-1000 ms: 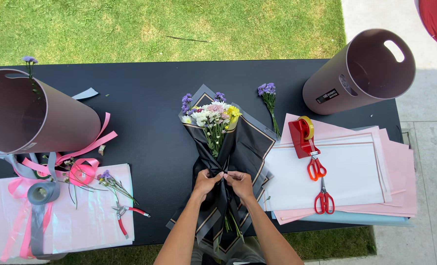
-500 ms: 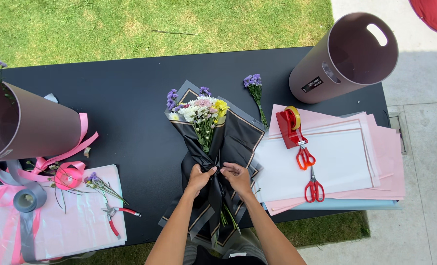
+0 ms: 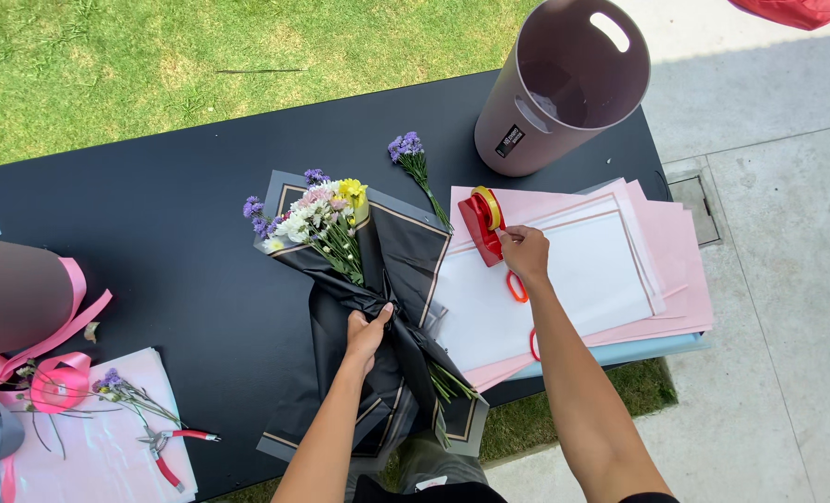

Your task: The person wraps a bouquet of flowers in black and grey paper, folding the edges around the stems and securing the wrap with adhesive tape.

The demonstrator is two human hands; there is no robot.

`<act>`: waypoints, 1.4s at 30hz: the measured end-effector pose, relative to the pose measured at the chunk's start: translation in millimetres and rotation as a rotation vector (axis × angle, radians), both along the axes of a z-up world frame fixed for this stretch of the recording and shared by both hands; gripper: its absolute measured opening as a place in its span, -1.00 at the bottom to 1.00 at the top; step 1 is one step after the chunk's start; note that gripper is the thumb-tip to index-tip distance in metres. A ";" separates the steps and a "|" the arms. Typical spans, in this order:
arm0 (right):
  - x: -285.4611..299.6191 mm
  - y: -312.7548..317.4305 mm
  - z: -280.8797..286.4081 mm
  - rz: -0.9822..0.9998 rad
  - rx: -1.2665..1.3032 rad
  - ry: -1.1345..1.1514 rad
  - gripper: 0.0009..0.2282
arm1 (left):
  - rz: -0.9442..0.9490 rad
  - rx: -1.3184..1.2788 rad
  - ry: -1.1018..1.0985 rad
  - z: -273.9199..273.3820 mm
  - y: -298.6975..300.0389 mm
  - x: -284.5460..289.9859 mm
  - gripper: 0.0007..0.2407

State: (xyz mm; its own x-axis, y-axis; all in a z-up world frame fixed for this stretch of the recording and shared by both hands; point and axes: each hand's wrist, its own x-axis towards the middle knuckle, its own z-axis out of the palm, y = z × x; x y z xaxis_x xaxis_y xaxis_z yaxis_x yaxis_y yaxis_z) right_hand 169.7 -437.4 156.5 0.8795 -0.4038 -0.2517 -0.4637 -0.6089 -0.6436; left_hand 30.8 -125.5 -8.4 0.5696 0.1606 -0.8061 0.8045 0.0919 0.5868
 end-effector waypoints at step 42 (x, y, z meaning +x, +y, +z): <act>-62.4 -51.5 -87.0 0.053 -0.018 0.367 -0.80 | 0.057 0.060 0.051 11.6 -38.2 17.8 -0.26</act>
